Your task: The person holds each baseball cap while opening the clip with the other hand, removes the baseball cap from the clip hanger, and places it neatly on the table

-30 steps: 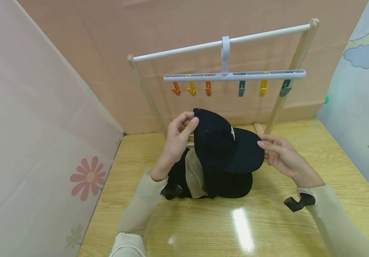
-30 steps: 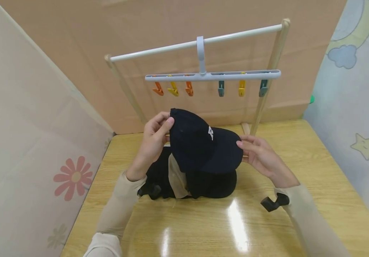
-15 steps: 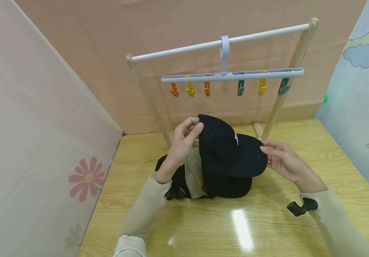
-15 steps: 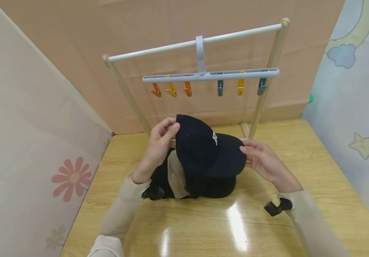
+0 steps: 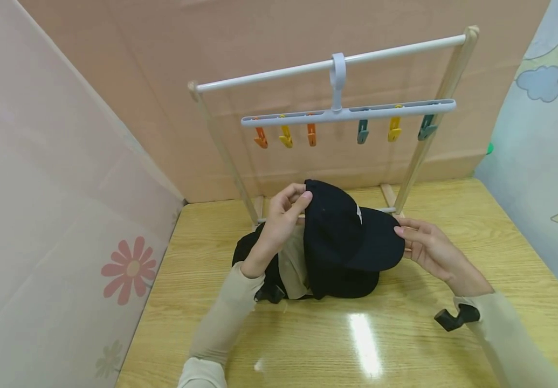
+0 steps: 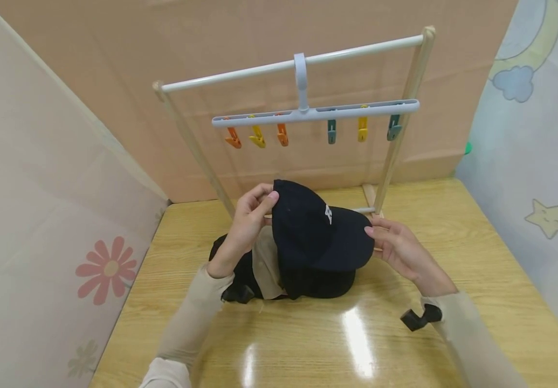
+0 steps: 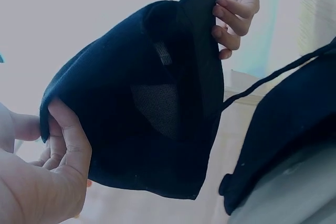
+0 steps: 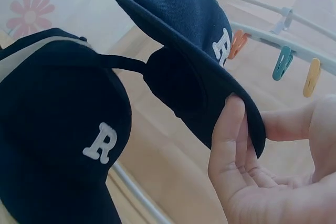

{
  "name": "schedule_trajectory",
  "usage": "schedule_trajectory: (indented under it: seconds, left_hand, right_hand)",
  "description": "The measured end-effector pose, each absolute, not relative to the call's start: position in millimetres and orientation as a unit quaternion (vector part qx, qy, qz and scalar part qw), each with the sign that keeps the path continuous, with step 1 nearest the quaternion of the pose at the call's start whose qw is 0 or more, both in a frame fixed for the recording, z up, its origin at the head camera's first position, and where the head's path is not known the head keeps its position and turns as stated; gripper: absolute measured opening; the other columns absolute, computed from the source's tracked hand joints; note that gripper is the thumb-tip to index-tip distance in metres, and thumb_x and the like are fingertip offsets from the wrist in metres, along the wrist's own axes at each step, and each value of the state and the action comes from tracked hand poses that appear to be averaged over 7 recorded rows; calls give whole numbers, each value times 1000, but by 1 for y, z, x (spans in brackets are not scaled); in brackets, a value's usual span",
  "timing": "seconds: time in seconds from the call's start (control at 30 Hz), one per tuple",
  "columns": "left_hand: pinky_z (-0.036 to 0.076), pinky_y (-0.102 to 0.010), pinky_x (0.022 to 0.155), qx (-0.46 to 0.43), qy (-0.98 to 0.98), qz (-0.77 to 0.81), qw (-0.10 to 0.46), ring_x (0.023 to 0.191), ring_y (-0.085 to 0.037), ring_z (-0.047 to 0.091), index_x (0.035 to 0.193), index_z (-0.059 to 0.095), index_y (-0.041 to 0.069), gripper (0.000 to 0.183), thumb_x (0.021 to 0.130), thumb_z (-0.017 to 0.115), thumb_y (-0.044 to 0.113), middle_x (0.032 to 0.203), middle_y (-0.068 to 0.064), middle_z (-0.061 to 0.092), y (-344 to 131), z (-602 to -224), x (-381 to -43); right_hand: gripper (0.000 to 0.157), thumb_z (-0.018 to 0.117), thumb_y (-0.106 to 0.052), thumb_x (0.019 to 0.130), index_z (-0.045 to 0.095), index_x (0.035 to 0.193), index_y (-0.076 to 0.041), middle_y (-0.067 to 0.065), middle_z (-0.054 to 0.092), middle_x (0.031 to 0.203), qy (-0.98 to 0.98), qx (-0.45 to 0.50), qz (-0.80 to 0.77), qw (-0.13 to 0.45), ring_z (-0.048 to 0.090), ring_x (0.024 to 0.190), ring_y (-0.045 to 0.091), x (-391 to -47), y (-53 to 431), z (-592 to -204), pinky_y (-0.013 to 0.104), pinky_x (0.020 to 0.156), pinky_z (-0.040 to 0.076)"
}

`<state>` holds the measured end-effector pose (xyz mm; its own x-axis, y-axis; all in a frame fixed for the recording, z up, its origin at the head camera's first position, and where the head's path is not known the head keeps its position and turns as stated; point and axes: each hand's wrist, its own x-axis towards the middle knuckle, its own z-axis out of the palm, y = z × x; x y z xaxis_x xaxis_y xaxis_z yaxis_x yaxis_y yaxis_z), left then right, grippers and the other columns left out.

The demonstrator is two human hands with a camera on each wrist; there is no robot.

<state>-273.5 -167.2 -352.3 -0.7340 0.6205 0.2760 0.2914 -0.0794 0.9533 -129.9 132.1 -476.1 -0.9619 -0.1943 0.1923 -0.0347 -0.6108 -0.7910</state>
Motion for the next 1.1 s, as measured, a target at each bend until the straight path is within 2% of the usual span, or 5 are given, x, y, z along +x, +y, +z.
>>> schedule_trajectory:
  seconds: [0.27,0.5,0.8,1.1]
  left_hand:
    - [58,-25,60,337,675,644,128,74,-5,62,120,61,-9,22,110,55,10,84,11,64,-165,-361,-273]
    - [57,-24,58,357,666,640,140,70,-7,62,117,61,-10,18,110,56,6,88,11,66,-164,-367,-274]
    - [58,-29,64,359,675,625,155,76,-11,64,127,62,-9,25,111,55,9,99,1,69,-165,-375,-271]
    - [59,-29,66,329,672,639,180,77,-12,66,132,60,-6,31,113,51,16,89,2,63,-168,-384,-266]
  right_hand:
    - [26,36,1,114,56,128,-5,3,77,114,447,-96,-889,41,78,101,15,-128,132,-484,31,86,63]
    - [29,37,2,114,60,129,-8,1,77,116,457,-87,-885,28,77,101,14,-126,135,-491,30,86,62]
    - [31,37,1,114,64,125,-11,-1,77,113,462,-82,-883,27,76,100,13,-123,141,-496,31,85,62]
    - [33,38,1,114,69,118,-12,-2,76,109,473,-71,-878,23,76,97,11,-125,144,-505,29,83,61]
